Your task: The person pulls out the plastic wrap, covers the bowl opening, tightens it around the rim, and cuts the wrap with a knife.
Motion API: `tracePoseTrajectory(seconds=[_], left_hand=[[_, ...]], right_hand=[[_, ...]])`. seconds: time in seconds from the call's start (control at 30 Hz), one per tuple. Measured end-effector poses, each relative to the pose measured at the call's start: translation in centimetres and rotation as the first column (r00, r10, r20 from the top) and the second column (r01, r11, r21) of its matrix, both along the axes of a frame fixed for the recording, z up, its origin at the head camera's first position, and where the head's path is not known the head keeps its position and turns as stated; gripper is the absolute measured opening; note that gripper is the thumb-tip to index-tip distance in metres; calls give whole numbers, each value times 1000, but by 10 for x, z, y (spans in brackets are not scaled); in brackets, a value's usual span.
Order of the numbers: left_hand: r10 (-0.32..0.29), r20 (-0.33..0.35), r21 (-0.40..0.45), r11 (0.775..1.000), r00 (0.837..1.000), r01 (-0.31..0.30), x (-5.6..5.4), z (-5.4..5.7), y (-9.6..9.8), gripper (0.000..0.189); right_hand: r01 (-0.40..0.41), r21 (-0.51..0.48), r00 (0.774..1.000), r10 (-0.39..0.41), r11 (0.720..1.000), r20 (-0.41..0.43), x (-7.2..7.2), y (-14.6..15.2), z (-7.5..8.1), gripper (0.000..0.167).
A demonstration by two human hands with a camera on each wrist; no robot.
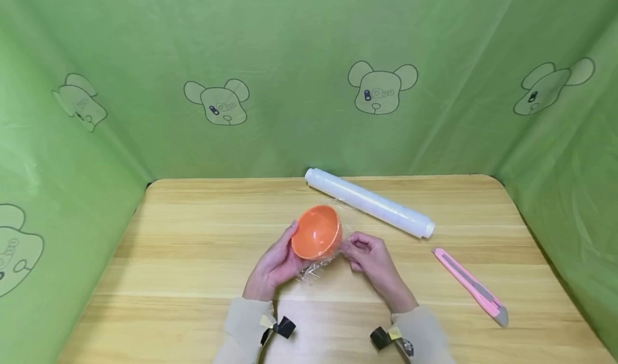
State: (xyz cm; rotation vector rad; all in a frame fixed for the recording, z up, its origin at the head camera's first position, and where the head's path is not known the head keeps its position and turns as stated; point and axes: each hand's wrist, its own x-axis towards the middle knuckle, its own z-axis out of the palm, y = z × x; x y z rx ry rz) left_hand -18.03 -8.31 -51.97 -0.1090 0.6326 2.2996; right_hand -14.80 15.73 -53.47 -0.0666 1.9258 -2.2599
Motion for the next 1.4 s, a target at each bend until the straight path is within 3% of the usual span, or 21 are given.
tracePoseTrajectory(seconds=[0.1,0.2,0.33,0.43,0.67,0.93,1.17,1.27,1.4], left_hand=[[-23,13,43,999,1000,22,0,-1,0,59],[-44,25,81,996,999,42,1,-1,0,57],[-92,2,104,990,996,92,2,-2,0,55],[-106,-16,124,986,994,107,2,-3,0,53],[-120,-40,145,982,992,125,3,-4,-1,49],[-156,-60,147,976,986,164,1,-7,0,50],[-175,-68,195,963,982,186,2,-7,1,46],[-188,-78,199,959,979,201,3,-7,1,48],[-200,-69,229,951,977,210,2,-9,0,48]], right_hand=[[-62,-38,997,61,997,-36,-1,7,4,20],[-83,6,991,84,996,-105,-1,13,10,21],[11,157,970,28,988,-242,-1,11,17,15],[111,221,955,-43,969,-292,-1,4,20,12],[214,238,936,-130,947,-326,0,-4,16,11],[243,247,896,-119,938,-428,1,-4,12,10],[325,253,891,-205,911,-404,1,-5,17,19],[360,288,897,-243,888,-370,8,-10,36,27],[371,315,904,-262,874,-338,9,-13,42,38]])
